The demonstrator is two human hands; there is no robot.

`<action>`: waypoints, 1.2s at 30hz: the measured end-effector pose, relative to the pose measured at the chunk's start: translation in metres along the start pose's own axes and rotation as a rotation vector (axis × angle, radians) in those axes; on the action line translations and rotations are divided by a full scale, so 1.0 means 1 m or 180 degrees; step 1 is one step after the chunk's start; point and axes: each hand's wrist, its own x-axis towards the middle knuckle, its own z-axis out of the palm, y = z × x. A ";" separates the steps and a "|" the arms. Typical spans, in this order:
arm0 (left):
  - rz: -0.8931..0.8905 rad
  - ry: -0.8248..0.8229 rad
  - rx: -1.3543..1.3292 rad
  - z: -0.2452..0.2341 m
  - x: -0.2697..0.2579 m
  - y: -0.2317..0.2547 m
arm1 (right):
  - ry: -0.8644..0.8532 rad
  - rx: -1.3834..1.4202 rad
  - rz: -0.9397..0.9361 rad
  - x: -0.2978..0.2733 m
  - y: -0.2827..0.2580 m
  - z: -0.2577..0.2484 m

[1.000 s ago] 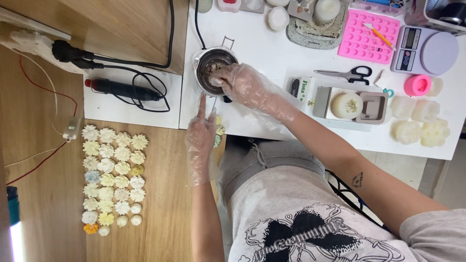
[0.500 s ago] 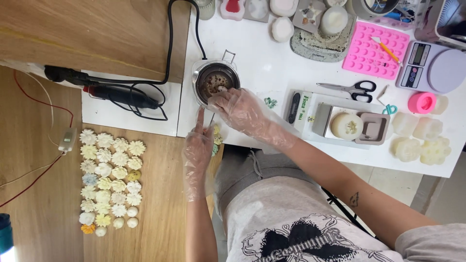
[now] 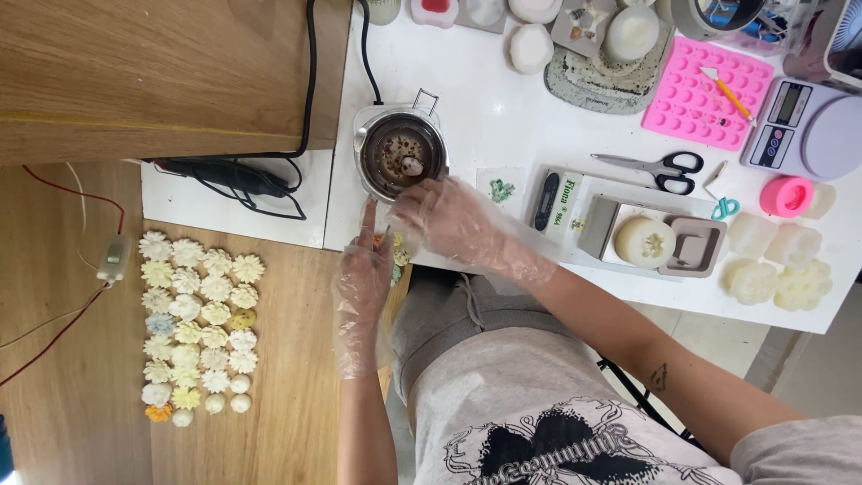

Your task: The recorder melts wax in a heater, stirs it with a spoon, and uses a heat gun to smooth the surface of a wax item in a mold.

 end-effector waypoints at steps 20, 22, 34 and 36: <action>0.0515 0.0590 0.0317 0.018 -0.004 -0.013 | -0.0250 0.1667 0.1725 0.042 0.017 -0.056; 0.0473 0.0606 0.0403 0.017 -0.004 -0.014 | -0.0183 0.1794 0.1925 0.043 0.022 -0.052; 0.0200 0.0179 0.0336 0.015 -0.002 -0.014 | 0.0255 0.0023 0.0733 0.047 0.025 -0.063; 0.0199 0.0104 0.0271 0.014 0.000 -0.015 | -0.0092 0.0858 0.0630 0.046 0.027 -0.057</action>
